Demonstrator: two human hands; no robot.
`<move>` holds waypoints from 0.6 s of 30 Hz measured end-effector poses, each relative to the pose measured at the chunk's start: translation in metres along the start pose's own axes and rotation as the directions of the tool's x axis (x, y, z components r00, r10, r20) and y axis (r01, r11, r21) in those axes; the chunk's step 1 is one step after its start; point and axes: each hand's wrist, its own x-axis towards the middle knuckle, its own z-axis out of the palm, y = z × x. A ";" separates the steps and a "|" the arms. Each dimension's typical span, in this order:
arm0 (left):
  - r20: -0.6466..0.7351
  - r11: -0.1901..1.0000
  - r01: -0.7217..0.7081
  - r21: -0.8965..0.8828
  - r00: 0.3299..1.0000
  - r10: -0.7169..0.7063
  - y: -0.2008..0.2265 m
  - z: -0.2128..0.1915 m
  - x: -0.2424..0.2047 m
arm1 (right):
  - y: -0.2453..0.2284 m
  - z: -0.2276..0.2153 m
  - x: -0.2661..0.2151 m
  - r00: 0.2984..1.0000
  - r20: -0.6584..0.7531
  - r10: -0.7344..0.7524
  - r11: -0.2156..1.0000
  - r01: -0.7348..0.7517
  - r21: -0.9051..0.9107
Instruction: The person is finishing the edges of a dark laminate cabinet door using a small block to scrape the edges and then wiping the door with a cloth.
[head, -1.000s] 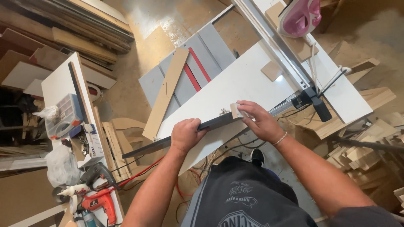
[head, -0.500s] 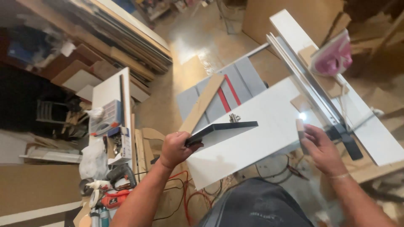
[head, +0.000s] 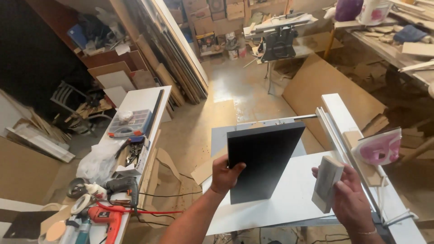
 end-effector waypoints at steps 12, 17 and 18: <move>-0.102 0.997 -0.077 -0.014 0.992 0.076 0.006 -0.015 -0.016 | 0.017 0.052 -0.002 0.800 0.311 -0.512 0.844 0.403 0.354; -0.162 0.984 -0.087 0.153 0.981 0.111 0.032 -0.027 -0.003 | 0.022 0.078 -0.021 0.967 0.128 -0.218 0.909 0.154 0.388; -0.165 0.985 -0.105 0.139 0.978 0.127 0.040 -0.029 0.002 | 0.027 0.075 -0.017 0.965 0.154 -0.212 0.876 0.118 0.467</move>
